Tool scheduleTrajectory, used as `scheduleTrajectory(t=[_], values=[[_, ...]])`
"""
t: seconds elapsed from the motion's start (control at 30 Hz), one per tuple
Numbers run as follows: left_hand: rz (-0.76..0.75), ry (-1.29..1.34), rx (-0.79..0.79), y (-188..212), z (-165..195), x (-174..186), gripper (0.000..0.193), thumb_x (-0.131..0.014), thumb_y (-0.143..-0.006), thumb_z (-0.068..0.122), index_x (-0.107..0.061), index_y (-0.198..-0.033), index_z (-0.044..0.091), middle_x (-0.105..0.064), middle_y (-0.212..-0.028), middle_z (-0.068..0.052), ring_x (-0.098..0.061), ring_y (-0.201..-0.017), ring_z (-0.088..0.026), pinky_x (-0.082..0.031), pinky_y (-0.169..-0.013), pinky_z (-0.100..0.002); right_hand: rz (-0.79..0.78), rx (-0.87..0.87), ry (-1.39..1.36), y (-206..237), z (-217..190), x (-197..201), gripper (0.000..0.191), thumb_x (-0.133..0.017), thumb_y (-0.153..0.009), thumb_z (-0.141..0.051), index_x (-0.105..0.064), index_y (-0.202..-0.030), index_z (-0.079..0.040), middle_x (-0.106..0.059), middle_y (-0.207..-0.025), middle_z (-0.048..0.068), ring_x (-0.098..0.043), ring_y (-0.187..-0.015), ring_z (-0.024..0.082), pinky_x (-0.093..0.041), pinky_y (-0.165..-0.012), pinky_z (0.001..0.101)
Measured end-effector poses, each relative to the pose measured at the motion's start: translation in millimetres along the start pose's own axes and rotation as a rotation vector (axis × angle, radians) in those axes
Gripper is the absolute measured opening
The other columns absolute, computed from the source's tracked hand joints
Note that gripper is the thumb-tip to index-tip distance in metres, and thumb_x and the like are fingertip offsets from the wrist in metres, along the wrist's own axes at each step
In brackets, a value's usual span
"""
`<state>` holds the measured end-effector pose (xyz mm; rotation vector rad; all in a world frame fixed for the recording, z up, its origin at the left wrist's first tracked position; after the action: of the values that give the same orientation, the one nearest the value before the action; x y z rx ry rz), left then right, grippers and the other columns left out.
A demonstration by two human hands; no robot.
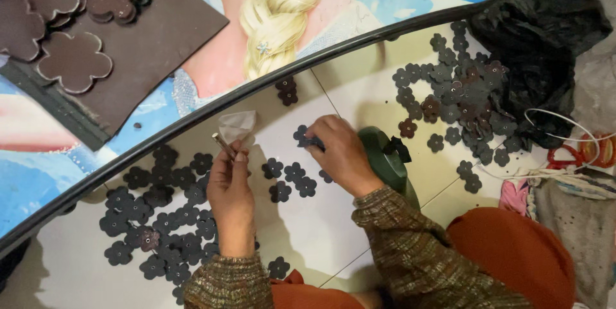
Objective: The person sits on the floor and uses a hot glue gun to attach small dark flower-shaped pieces to a larger dark base. They repeatedly pick up pieces, apply glue, and press them into place.
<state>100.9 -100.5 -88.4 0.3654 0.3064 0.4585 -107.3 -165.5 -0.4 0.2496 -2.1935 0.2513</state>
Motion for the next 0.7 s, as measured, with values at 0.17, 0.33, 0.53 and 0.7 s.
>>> scheduleTrajectory(t=[0.17,0.33,0.53,0.7], values=[[-0.001,-0.069,0.035,1.5,-6.0,2.0,0.034,-0.057,-0.103,0.014,-0.063,-0.134,0.0,-0.069,-0.117,-0.006,-0.063,-0.105,-0.01,-0.048,-0.091,-0.024,-0.13,-0.285,-0.282,-1.0,17.3,-18.1,0.02,-0.08,-0.079,-0.012,-0.071,-0.096,-0.009,-0.071,-0.093,0.005,-0.071,-0.091,0.026,-0.055,-0.081,0.0365],[-0.008,-0.014,0.012,-0.2,-3.4,0.4,0.034,-0.058,-0.103,0.015,-0.063,-0.133,-0.001,-0.068,-0.119,-0.005,-0.063,-0.108,-0.009,-0.049,-0.095,-0.024,-0.205,-0.282,-0.212,-6.9,5.2,-43.2,0.028,-0.083,-0.077,-0.016,-0.073,-0.103,-0.01,-0.071,-0.095,0.007,-0.069,-0.091,0.029,-0.055,-0.08,0.0384],[-0.008,-0.004,0.027,1.8,0.1,-0.5,0.034,-0.058,-0.102,0.015,-0.062,-0.132,-0.001,-0.069,-0.12,-0.005,-0.064,-0.111,-0.011,-0.049,-0.098,-0.025,0.059,-0.123,-0.076,-8.9,12.1,-12.3,0.028,-0.08,-0.081,-0.014,-0.074,-0.108,-0.009,-0.068,-0.107,0.011,-0.066,-0.098,0.031,-0.054,-0.082,0.0393],[-0.002,-0.084,0.064,3.4,-1.3,-1.7,0.034,-0.058,-0.102,0.014,-0.064,-0.133,0.0,-0.069,-0.118,-0.006,-0.064,-0.11,-0.011,-0.049,-0.098,-0.025,0.009,-0.323,-0.051,-8.1,40.0,-14.9,0.024,-0.074,-0.088,-0.014,-0.074,-0.112,-0.011,-0.065,-0.11,0.01,-0.068,-0.091,0.027,-0.055,-0.081,0.0375]])
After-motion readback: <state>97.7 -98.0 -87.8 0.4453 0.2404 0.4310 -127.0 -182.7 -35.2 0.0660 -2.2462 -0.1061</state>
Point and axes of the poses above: each hand's wrist, its own y-axis away from the middle knuckle, its own x-axis out of the back of the hand, z = x × y, the point moved 9 cm from there along -y, towards the middle knuckle
